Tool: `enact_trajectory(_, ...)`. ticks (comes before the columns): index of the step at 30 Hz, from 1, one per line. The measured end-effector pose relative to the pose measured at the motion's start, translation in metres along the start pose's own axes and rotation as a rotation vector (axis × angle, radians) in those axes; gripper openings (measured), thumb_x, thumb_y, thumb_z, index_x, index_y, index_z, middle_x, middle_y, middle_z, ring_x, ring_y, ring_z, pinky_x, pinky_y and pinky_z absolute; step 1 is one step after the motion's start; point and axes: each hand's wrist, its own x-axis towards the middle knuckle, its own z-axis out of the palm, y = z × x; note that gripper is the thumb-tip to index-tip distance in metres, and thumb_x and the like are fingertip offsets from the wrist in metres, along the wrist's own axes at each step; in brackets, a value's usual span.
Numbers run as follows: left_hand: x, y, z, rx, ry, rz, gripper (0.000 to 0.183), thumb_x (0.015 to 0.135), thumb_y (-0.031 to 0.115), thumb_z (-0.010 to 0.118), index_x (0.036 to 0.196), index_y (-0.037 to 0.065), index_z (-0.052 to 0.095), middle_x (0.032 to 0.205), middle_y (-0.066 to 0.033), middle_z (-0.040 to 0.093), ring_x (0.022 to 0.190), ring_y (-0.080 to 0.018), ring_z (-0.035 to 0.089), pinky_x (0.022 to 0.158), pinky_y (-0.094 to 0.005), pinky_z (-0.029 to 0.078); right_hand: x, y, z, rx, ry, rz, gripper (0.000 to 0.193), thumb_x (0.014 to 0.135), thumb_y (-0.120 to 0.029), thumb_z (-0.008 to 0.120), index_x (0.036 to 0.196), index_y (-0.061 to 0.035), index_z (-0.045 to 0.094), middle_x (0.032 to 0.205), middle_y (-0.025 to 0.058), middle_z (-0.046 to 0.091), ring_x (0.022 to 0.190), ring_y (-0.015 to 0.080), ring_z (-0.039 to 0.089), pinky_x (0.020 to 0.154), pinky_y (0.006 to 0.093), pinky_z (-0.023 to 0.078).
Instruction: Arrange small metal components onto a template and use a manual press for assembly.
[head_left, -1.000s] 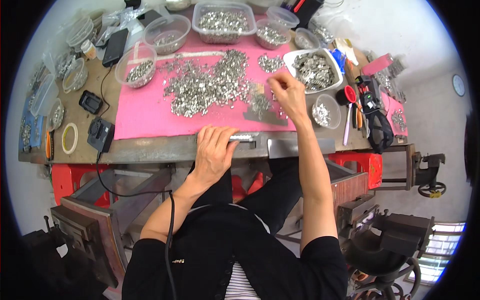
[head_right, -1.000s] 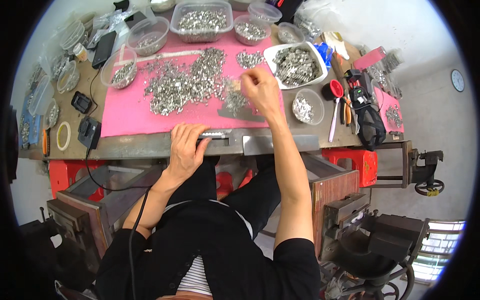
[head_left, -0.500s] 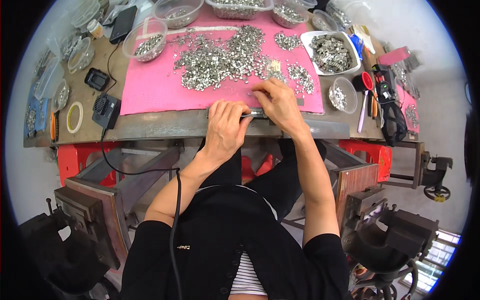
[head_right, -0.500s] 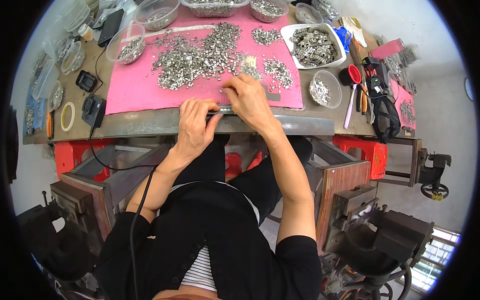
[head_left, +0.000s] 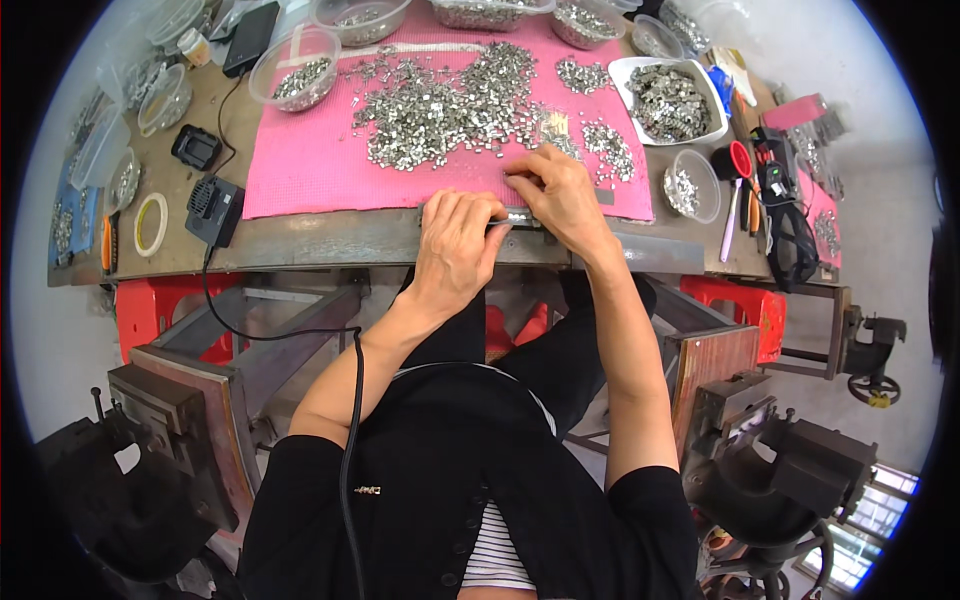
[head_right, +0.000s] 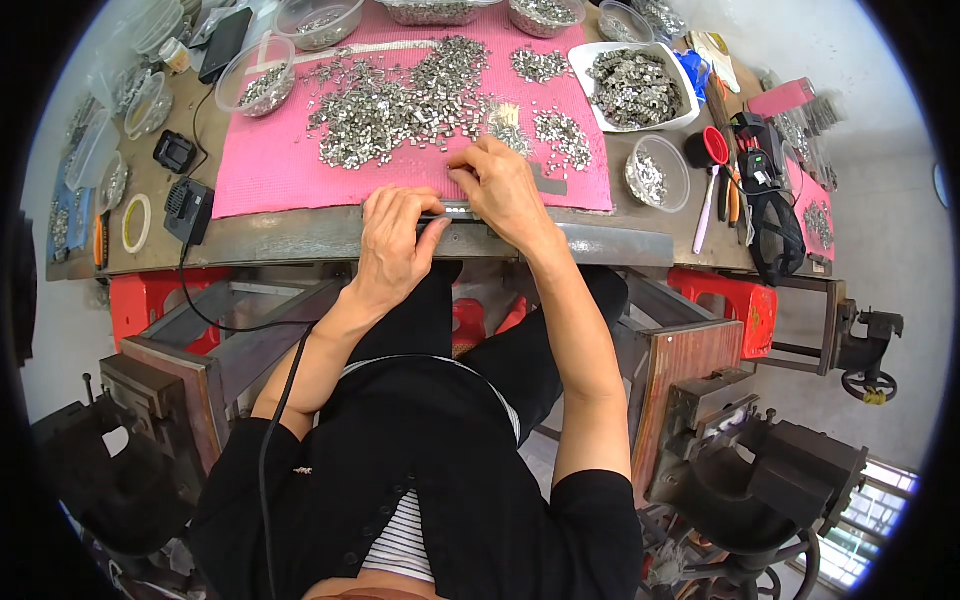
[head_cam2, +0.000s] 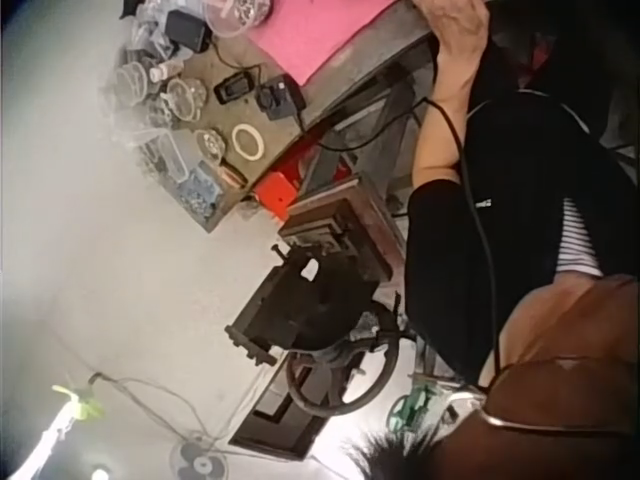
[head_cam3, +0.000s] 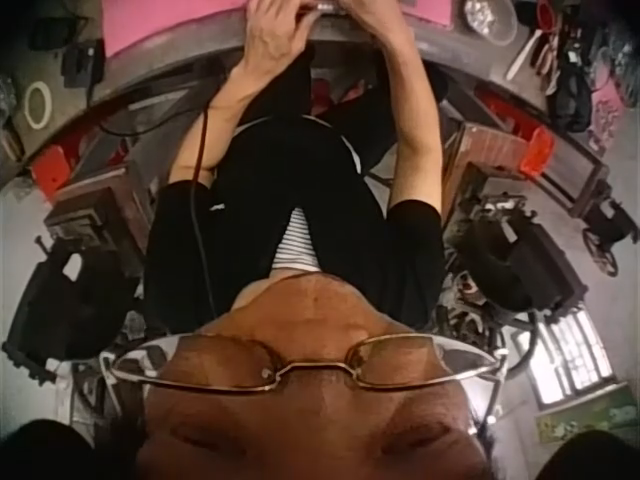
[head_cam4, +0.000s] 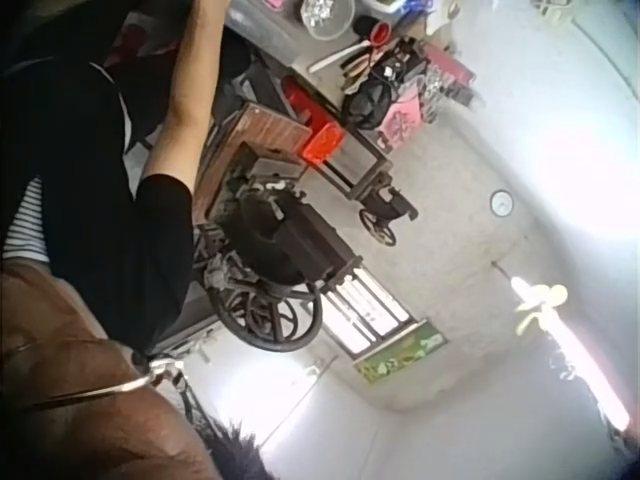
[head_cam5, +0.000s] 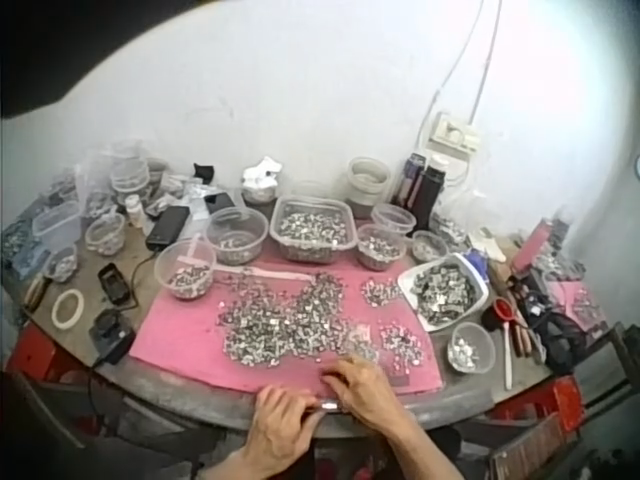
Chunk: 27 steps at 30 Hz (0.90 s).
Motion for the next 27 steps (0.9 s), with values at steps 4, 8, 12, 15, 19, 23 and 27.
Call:
enact_trajectory(4,0.001,0.000,0.002,-0.006,0.000,0.005,0.027,0.080,0.004,0.076,0.101,0.005,0.059,0.098,-0.0097,0.063,0.094,-0.0310,0.058,0.090,-0.0443,0.041,0.003,0.003,0.004,-0.086,0.047,-0.068,0.010,0.087,-0.006,0.072,0.095,-0.0001,0.070,0.083,0.0146,0.062,0.073,0.0333,0.063,0.065,0.0394,0.050)
enact_trajectory(8,0.000,-0.001,0.002,0.005,0.003,-0.001,0.026,0.080,0.005,0.075,0.100,0.005,0.059,0.096,-0.0092,0.062,0.092,-0.0308,0.058,0.088,-0.0438,0.041,-0.010,0.000,-0.006,-0.031,0.059,-0.040,0.009,0.088,-0.004,0.071,0.095,0.0009,0.068,0.084,0.0133,0.063,0.073,0.0296,0.064,0.066,0.0376,0.050)
enact_trajectory(12,0.001,0.001,0.000,0.011,0.008,0.001,0.025,0.080,0.005,0.075,0.099,0.005,0.059,0.095,-0.0088,0.062,0.091,-0.0302,0.058,0.087,-0.0433,0.041,-0.042,-0.014,-0.022,0.130,0.119,0.067,0.004,0.091,0.000,0.067,0.094,0.0022,0.066,0.090,0.0107,0.066,0.079,0.0217,0.064,0.072,0.0319,0.051)
enact_trajectory(15,0.001,0.001,0.000,0.017,-0.015,-0.031,0.025,0.080,0.004,0.077,0.099,0.005,0.060,0.100,-0.0086,0.066,0.093,-0.0316,0.061,0.090,-0.0442,0.042,-0.056,-0.013,-0.012,0.125,0.176,0.003,0.009,0.088,0.002,0.069,0.095,0.0013,0.064,0.095,0.0123,0.065,0.084,0.0292,0.063,0.074,0.0376,0.050)
enact_trajectory(19,0.001,0.001,0.000,0.012,-0.022,-0.034,0.025,0.080,0.004,0.077,0.099,0.005,0.060,0.100,-0.0082,0.066,0.093,-0.0315,0.060,0.090,-0.0440,0.042,-0.058,-0.014,-0.005,0.049,0.237,-0.037,0.011,0.085,0.004,0.070,0.094,0.0002,0.064,0.096,0.0119,0.065,0.088,0.0306,0.062,0.077,0.0392,0.049)
enact_trajectory(23,0.002,0.001,-0.001,0.016,-0.020,-0.028,0.025,0.081,0.005,0.076,0.100,0.005,0.060,0.096,-0.0086,0.065,0.092,-0.0305,0.060,0.089,-0.0435,0.042,-0.058,-0.015,-0.006,-0.023,0.247,-0.073,0.012,0.084,0.005,0.071,0.094,-0.0002,0.066,0.098,0.0111,0.067,0.091,0.0282,0.064,0.079,0.0370,0.050)
enact_trajectory(27,0.005,0.002,-0.002,-0.035,-0.025,-0.065,0.020,0.085,0.007,0.073,0.101,0.005,0.061,0.091,-0.0079,0.065,0.089,-0.0284,0.061,0.099,-0.0461,0.041,-0.066,-0.012,0.002,-0.246,0.296,-0.203,0.021,0.079,0.000,0.073,0.099,-0.0033,0.067,0.100,0.0095,0.065,0.092,0.0299,0.062,0.082,0.0409,0.047)
